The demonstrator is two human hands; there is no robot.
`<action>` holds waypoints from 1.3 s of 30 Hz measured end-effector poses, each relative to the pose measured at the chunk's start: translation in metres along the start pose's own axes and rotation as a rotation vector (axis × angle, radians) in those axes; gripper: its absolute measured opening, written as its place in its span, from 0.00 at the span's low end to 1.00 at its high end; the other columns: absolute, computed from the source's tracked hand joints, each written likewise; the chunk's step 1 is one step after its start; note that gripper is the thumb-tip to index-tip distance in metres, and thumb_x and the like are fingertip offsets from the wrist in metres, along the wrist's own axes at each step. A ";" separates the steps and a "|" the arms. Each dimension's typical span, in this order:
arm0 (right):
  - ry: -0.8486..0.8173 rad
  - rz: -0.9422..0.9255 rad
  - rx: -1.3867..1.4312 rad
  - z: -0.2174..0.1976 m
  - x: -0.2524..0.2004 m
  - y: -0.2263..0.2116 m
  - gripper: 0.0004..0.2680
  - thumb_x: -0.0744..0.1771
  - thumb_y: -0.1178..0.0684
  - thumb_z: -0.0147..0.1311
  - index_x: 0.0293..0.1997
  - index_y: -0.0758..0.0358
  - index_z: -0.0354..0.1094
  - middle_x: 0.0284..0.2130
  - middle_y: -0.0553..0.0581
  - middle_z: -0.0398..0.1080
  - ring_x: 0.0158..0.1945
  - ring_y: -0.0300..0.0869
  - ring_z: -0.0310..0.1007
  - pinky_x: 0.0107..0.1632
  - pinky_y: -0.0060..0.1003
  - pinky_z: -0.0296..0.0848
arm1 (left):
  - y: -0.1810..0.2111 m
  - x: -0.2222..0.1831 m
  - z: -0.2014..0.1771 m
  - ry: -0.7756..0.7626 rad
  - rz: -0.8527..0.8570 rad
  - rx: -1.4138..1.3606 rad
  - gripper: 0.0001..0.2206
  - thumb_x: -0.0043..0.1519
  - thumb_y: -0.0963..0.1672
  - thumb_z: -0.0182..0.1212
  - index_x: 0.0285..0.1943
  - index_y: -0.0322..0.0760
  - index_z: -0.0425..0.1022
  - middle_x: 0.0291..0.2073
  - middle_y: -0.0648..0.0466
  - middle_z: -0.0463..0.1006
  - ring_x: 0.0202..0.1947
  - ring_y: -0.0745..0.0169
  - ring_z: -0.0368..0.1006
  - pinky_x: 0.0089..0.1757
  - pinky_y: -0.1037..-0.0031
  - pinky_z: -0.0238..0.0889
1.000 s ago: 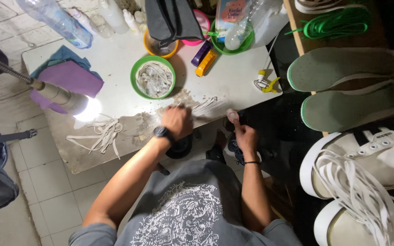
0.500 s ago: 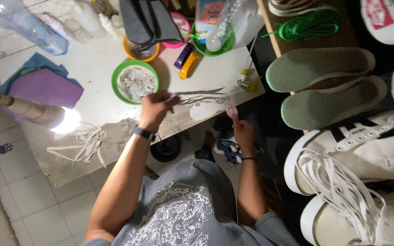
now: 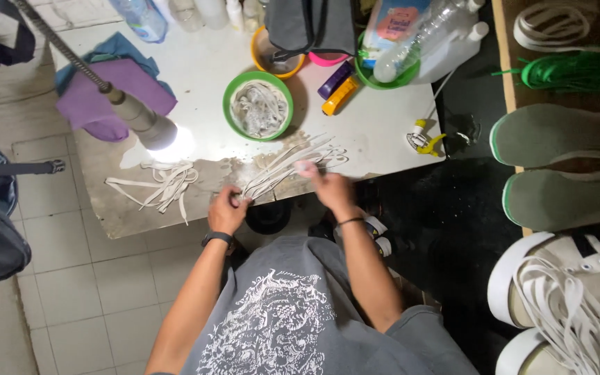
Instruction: Brushing a set of white shoelaces on a workbench using a small brush to clean them.
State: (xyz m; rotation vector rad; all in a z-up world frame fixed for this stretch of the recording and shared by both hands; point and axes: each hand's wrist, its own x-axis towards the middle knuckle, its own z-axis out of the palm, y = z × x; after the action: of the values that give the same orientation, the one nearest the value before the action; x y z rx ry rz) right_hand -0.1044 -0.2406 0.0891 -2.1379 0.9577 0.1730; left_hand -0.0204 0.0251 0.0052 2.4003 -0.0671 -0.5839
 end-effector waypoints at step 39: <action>0.067 0.199 -0.523 -0.065 0.067 -0.012 0.24 0.70 0.32 0.42 0.38 0.67 0.79 0.34 0.67 0.79 0.46 0.58 0.80 0.45 0.52 0.77 | 0.012 0.046 0.003 -0.244 -0.075 0.240 0.06 0.56 0.46 0.70 0.28 0.42 0.81 0.27 0.43 0.83 0.38 0.35 0.82 0.37 0.55 0.75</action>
State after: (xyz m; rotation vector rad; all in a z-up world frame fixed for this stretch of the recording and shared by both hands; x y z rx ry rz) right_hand -0.0600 -0.3194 0.1144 -2.5246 1.2720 0.5004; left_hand 0.0208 0.0049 -0.0073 2.5571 -0.1613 -0.9495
